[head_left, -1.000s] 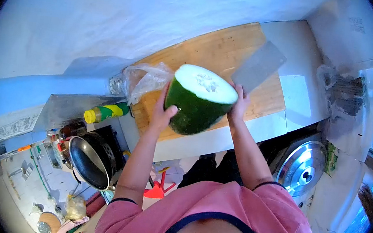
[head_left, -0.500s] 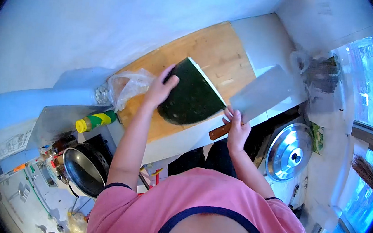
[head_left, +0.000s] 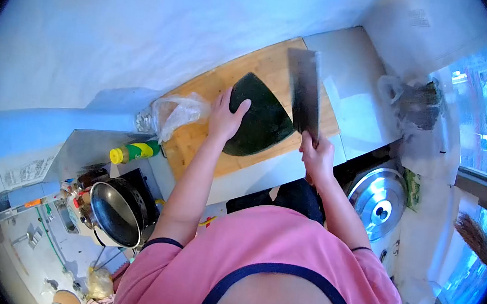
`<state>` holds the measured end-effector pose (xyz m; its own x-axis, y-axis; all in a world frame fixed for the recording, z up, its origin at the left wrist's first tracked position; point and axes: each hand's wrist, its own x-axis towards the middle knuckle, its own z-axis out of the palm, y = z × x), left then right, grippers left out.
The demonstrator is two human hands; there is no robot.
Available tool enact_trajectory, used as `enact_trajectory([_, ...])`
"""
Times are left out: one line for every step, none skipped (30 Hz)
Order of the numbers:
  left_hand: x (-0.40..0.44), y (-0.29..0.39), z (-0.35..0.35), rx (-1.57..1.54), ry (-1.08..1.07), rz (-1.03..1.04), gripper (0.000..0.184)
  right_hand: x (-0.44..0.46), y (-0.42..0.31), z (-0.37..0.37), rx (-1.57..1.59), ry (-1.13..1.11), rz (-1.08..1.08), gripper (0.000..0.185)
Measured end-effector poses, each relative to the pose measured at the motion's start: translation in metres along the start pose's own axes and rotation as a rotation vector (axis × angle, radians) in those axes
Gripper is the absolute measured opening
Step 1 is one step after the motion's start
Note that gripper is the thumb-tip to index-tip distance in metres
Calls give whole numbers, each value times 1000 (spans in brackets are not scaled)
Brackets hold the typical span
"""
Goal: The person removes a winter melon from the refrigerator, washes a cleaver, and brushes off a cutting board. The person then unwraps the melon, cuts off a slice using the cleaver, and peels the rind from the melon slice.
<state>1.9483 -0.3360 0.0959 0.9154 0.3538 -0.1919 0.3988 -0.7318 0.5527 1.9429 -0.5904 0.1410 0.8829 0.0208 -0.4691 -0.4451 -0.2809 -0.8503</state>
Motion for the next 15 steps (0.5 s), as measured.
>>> enact_trajectory([-1, -7, 6, -26, 25, -28, 78, -4, -4, -6, -219, 11, -213, 20])
enact_trajectory([-2, -8, 7, -47, 43, -56, 80, -9, -10, -10, -436, 24, -418, 16])
enact_trajectory([-3, -8, 9, -42, 41, -59, 80, -13, -22, -13, -432, 21, -415, 16])
enact_trajectory([-6, -3, 10, -22, 78, -66, 73, -20, -37, -17, -542, -8, -501, 15])
enact_trajectory([-8, 1, 10, -3, 113, -69, 67, -23, -46, -18, -652, -32, -585, 14])
enact_trajectory([-10, 3, 8, -1, 106, -65, 67, -21, -49, -19, -726, -58, -624, 15])
enact_trajectory([-11, 5, 6, -12, 222, 172, 57, -20, -50, -18, -725, -51, -615, 15])
enact_trajectory([-10, 7, 4, -28, 337, 414, 46, -19, -51, -18, -786, -85, -613, 16])
enact_trajectory([-8, 10, 4, -27, 331, 420, 46, -17, -52, -17, -844, -126, -614, 19])
enact_trajectory([-8, 16, 2, -1, 333, 613, 39, -16, -53, -15, -839, -123, -607, 19])
enact_trajectory([-8, 22, 1, 24, 331, 806, 33, -15, -54, -15, -882, -137, -601, 19])
enact_trajectory([-8, 28, 1, 32, 338, 804, 33, -15, -54, -13, -923, -154, -596, 19])
enact_trajectory([-6, 31, 0, 38, 335, 809, 33, -14, -54, -11, -915, -151, -595, 19])
enact_trajectory([-3, 33, 0, 62, 313, 808, 34, -13, -54, -10, -928, -146, -595, 19])
enact_trajectory([-3, 32, -2, 86, 285, 803, 34, -14, -53, -8, -942, -146, -590, 18])
